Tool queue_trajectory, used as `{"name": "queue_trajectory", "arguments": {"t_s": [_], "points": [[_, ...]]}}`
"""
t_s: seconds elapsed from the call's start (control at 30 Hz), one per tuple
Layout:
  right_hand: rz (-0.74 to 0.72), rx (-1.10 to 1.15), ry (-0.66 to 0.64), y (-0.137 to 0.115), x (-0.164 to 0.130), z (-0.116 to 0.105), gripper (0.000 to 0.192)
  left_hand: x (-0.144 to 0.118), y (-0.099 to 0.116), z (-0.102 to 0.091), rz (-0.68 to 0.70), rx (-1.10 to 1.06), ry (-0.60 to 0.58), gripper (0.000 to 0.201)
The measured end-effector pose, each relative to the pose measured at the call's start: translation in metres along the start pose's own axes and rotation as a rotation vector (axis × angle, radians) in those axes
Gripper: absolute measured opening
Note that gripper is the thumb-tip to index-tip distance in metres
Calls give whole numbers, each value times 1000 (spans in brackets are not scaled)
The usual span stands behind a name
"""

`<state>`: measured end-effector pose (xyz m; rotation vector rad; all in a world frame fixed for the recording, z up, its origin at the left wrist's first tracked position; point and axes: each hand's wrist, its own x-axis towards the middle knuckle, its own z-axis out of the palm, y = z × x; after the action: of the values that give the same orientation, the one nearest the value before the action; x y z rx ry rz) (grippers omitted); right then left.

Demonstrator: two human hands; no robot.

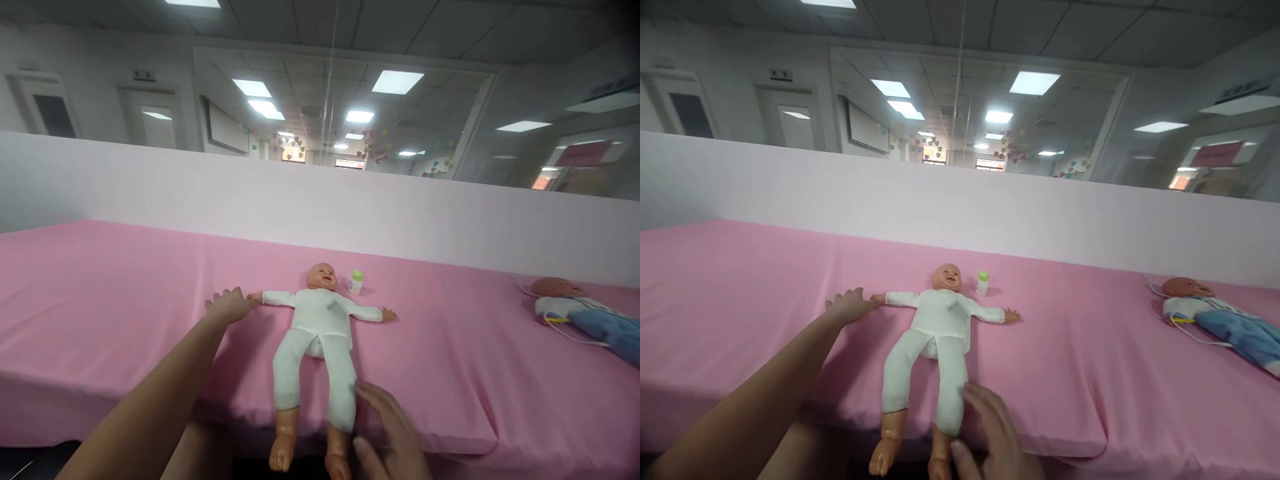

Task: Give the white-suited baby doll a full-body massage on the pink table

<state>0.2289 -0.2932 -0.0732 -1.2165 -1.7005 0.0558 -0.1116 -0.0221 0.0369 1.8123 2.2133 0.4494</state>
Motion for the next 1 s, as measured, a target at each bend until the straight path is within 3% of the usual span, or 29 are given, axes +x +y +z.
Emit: {"name": "queue_trajectory", "arguments": {"t_s": [0.17,0.3,0.37,0.57,0.77,0.9,1.0], "points": [[-58,-186,14,1,-47,17,61,28,-3,29,-14,97,-74,84],[-140,-303,-70,0,-59,25,96,33,-7,40,73,79,-66,76],[-153,-348,-87,-3,-60,27,104,32,-6,41,97,61,-69,68],[-48,-301,9,-9,-58,26,88,22,-3,40,88,-68,-34,54],[153,-150,155,-19,-50,9,61,9,1,42,56,-383,55,47],[236,-24,146,-26,-31,-6,56,-3,21,35,77,-677,136,43],[260,105,150,-32,-5,-10,53,-11,49,26,140,-775,190,39]]}}
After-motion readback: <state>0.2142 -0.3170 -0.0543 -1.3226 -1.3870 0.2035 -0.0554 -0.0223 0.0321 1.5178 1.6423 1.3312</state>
